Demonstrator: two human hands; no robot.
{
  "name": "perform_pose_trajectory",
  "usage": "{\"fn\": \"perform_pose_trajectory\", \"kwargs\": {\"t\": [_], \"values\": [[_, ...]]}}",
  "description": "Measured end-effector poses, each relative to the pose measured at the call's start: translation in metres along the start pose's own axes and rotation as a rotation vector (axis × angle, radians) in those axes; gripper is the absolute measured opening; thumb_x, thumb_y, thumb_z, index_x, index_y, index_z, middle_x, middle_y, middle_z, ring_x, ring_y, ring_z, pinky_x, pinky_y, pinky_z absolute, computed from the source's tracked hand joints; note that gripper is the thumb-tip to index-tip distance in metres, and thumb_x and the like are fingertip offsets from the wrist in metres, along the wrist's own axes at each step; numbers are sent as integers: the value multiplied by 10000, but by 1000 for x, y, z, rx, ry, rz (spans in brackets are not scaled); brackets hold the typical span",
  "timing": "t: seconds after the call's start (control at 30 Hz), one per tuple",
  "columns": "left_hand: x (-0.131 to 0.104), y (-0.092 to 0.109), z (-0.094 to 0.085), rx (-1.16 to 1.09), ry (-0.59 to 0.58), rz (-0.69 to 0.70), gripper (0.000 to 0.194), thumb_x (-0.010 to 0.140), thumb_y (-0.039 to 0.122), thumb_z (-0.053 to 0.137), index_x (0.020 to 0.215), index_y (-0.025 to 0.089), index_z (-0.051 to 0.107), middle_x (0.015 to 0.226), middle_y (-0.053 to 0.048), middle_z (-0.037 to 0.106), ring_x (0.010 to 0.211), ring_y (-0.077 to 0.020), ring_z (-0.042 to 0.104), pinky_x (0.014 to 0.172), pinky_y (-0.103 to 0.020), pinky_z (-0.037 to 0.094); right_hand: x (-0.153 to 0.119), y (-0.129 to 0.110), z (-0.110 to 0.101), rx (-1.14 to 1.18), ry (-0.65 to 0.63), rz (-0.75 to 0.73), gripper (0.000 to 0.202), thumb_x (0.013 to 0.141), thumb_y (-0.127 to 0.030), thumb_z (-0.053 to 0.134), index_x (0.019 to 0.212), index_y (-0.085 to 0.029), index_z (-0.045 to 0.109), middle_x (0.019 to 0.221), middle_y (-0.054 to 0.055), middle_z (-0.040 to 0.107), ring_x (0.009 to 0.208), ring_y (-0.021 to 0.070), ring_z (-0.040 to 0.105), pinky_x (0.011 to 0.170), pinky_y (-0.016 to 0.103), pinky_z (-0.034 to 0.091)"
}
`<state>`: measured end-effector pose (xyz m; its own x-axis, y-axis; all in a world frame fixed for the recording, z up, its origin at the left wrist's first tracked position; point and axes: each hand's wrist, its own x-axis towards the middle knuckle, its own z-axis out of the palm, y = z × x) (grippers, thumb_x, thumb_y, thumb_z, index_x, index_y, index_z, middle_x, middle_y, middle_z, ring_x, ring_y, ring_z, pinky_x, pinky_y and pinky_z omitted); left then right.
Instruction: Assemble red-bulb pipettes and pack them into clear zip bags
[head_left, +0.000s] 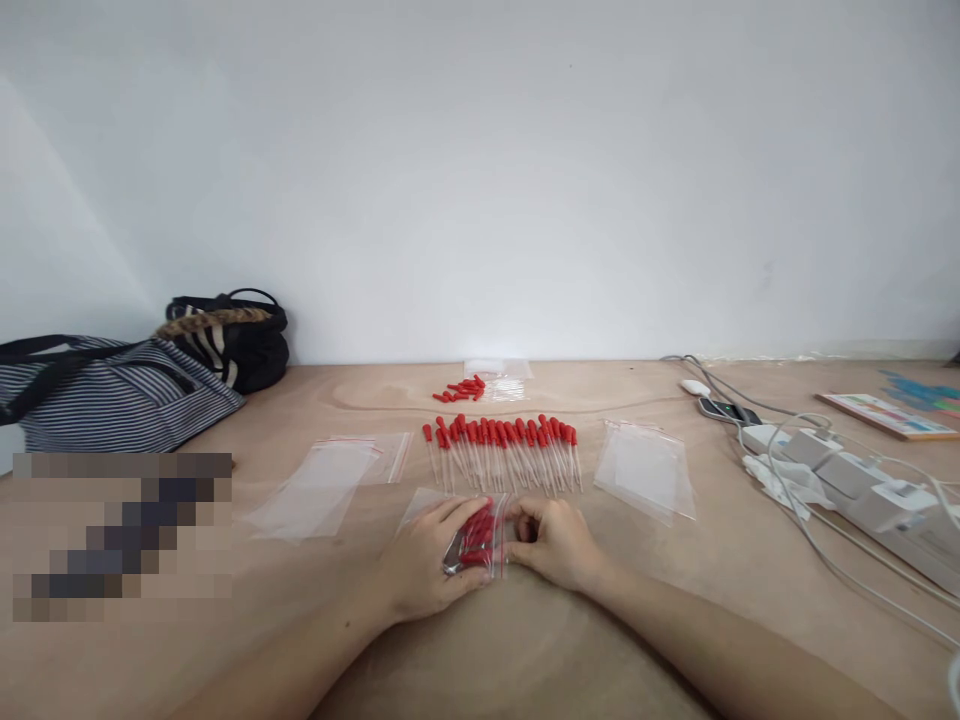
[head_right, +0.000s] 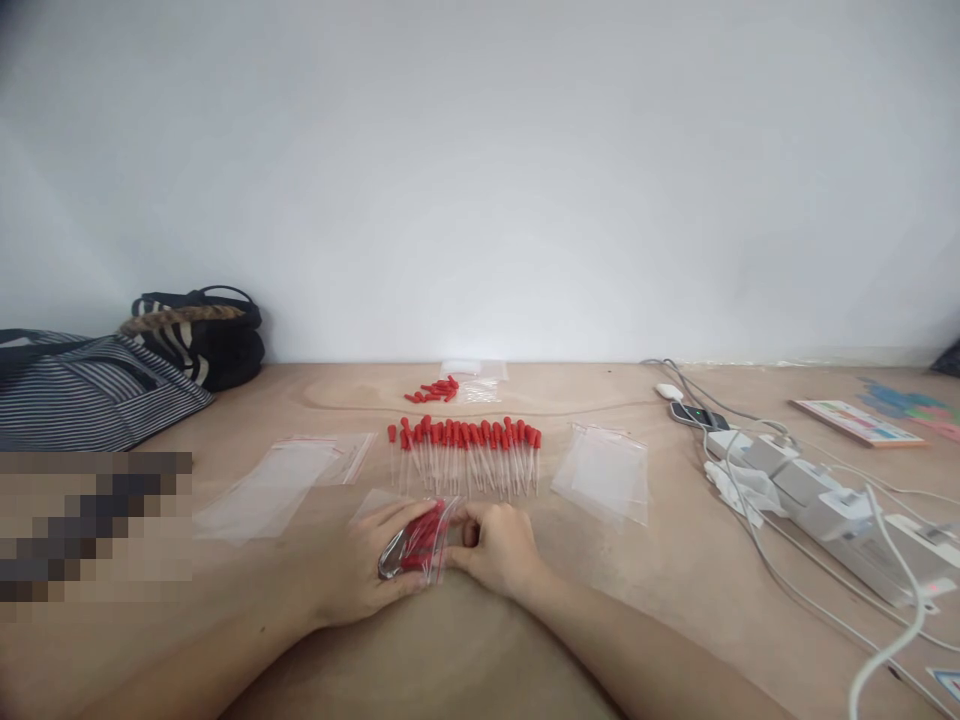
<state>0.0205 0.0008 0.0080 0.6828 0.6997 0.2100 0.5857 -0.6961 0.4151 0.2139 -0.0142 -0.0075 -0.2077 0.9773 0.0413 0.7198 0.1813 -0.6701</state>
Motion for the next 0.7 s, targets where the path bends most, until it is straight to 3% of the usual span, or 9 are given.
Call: {"fn": "perform_pose_trajectory", "kwargs": {"t": [0.17,0.27,0.5,0.7], "values": [[-1,-1,1,-46,-6,-26,604,685,339,620,1222,196,381,1187,-97,514,1034,-246,523,866,-381,439,-4,-2,-1,-96,-51,-121,141,732,-337,544,779,-276,661,639,-39,591,587,94,498,523,201,265],[-2,-2,2,-58,-2,-29,605,688,343,616,1224,194,378,1187,-92,512,1038,-243,520,872,-373,438,-6,-3,-2,-156,-72,-205,132,737,-260,508,756,-256,638,675,-40,591,609,89,496,527,200,249],[-1,3,0,-70,-18,-38,609,678,324,624,1222,209,377,1199,-92,502,1046,-242,515,880,-376,433,-2,-5,-3,-184,-123,-151,124,680,-225,504,797,-216,546,612,-62,560,537,73,457,481,188,216],[-3,-5,6,-58,17,-20,618,677,342,627,1219,179,380,1209,-131,486,1058,-272,503,879,-413,424,5,-5,-8,-243,-180,-181,146,657,-215,528,795,-223,577,578,-59,527,513,78,417,465,202,196]]}}
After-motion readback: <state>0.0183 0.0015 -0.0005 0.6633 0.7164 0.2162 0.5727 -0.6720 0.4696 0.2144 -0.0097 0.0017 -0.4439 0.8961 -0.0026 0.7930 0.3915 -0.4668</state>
